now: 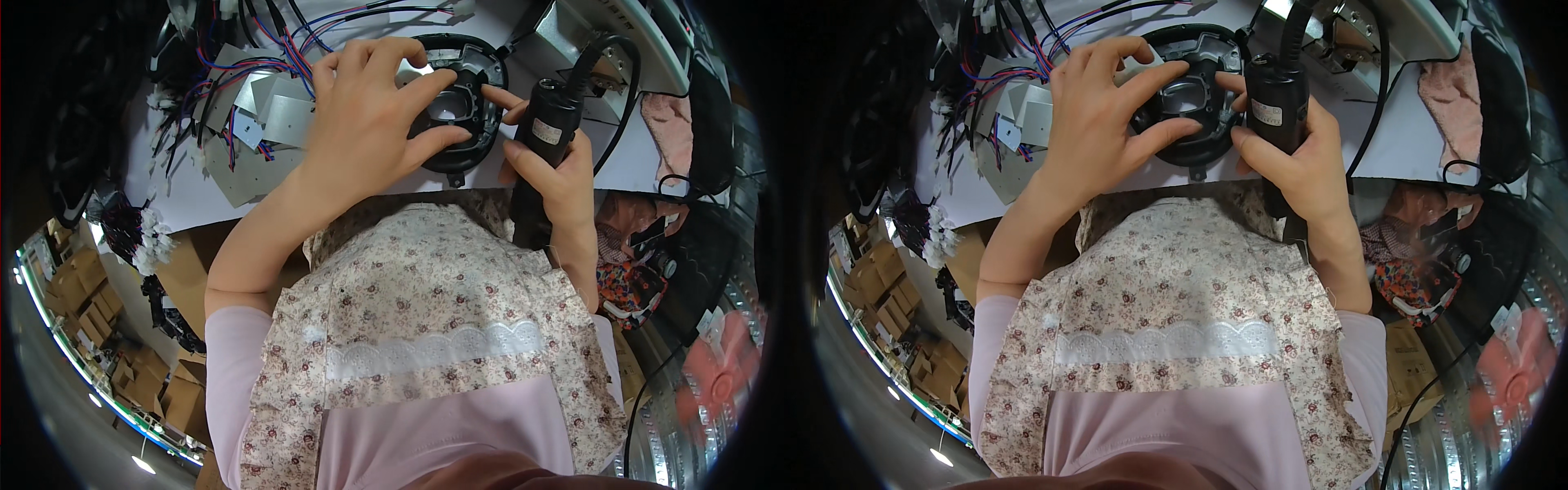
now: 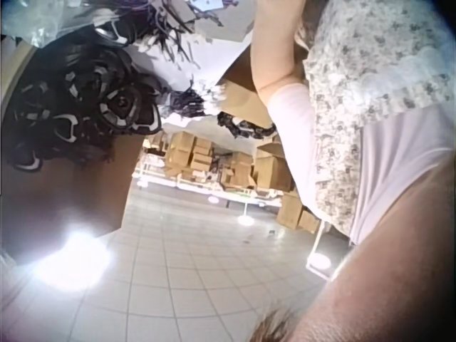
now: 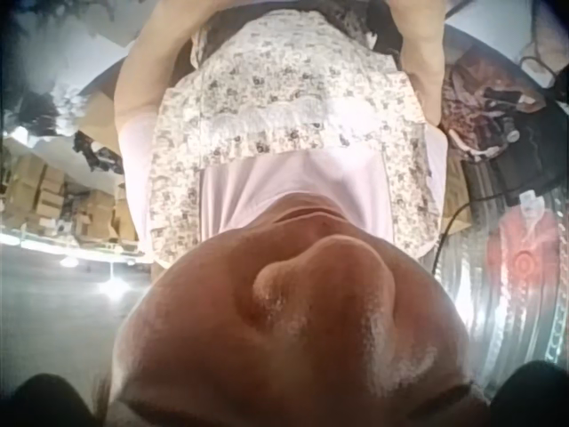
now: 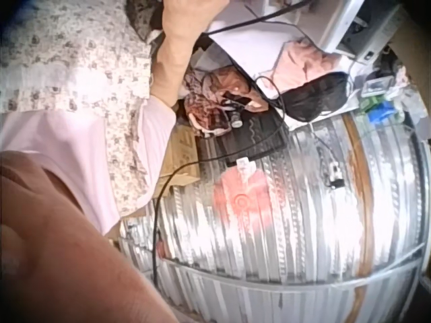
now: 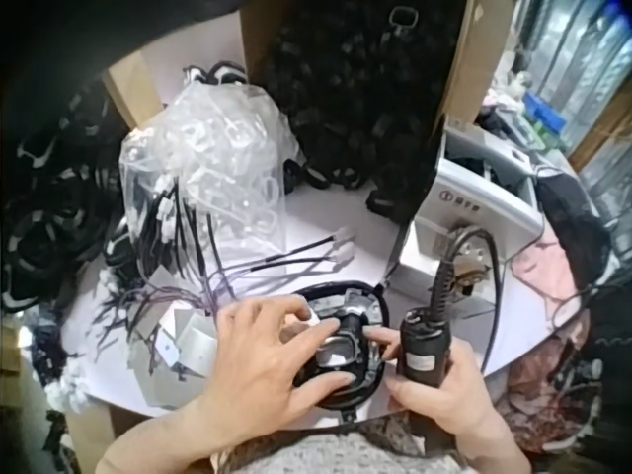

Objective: Assembling the internal electronic and reflective components of a head-mounted mask using a heat-bonding tool.

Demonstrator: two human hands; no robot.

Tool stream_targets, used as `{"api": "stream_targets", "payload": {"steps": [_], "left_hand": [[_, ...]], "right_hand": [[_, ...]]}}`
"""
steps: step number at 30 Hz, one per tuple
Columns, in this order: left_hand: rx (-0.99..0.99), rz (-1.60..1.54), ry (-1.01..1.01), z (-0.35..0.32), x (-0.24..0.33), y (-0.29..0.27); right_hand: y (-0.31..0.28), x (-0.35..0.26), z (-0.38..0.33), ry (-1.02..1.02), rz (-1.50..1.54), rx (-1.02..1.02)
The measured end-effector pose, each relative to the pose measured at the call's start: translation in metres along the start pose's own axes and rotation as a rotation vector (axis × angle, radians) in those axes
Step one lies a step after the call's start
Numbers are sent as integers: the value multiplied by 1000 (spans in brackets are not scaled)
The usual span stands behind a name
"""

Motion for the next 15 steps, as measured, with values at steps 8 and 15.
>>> {"api": "stream_targets", "payload": {"steps": [8, 15], "left_hand": [[-6, -25, -16, 6, -2, 5], [33, -62, -94, -4, -8, -15]], "right_hand": [[2, 4, -2, 3, 4, 16], [3, 3, -2, 1, 2, 5]]}}
Point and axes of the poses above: each hand's wrist, its own z-axis towards the middle knuckle, its own y-axis out of the palm, x = y × z, the point moved 4 cm from there along z, towards the middle knuckle, and after that the axes turned 14 degrees about -x, right-handed, at the moved point
